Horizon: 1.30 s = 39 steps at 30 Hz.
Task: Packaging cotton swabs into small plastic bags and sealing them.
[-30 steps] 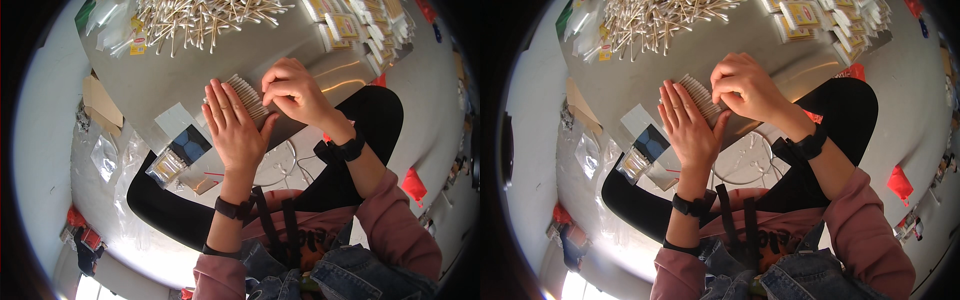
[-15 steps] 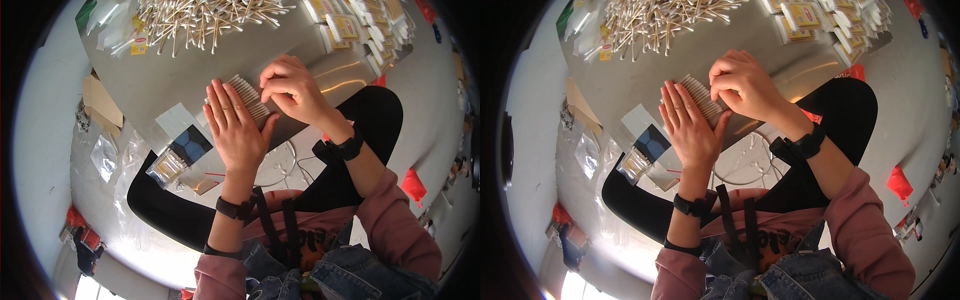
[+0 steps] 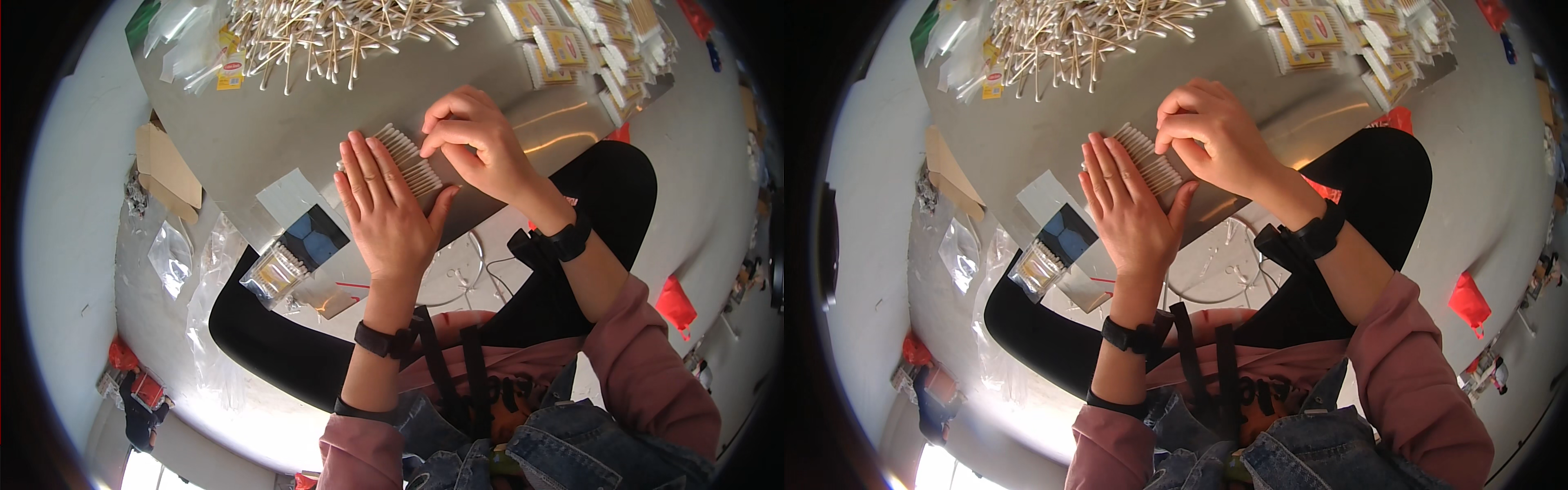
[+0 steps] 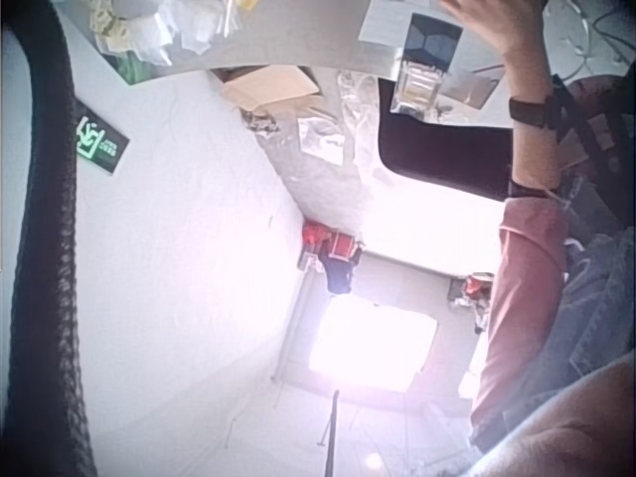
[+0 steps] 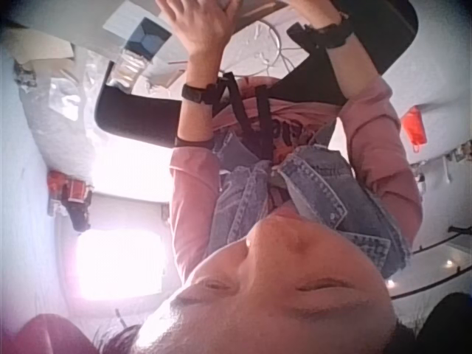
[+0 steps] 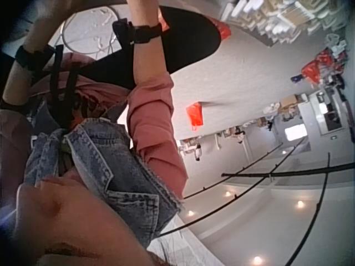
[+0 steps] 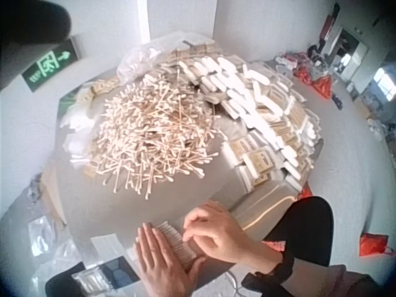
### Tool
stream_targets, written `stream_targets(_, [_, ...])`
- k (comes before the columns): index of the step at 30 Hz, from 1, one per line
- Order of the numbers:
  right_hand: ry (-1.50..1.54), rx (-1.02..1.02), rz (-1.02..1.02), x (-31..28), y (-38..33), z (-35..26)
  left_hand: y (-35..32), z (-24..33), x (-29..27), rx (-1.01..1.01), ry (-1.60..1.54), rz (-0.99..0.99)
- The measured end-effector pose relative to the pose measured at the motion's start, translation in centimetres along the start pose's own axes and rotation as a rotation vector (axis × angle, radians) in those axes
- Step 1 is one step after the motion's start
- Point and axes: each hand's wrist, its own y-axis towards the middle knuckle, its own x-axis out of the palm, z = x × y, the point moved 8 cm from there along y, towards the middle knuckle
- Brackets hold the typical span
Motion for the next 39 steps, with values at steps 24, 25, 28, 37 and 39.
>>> stream_targets(24, [-0.077, -0.020, 0.017, 0.53, 0.56, 0.06, 0.00, -0.09, -0.06, -0.005, -0.020, 0.006])
stream_targets(25, [-0.080, -0.031, 0.000, 0.67, 0.54, -0.03, -0.03, -0.13, -0.10, -0.005, -0.023, 0.010])
stream_targets(28, [-0.060, -0.003, 0.047, 0.40, 0.73, 0.01, -0.03, -0.12, -0.02, -0.006, -0.029, 0.006])
stream_targets(37, [-0.091, -0.022, 0.041, 0.64, 0.93, -0.03, -0.01, -0.06, -0.10, -0.005, -0.029, 0.015])
stream_targets(39, [-0.081, -0.020, 0.032, 0.63, 0.98, -0.03, -0.03, -0.11, -0.05, -0.007, -0.023, 0.010])
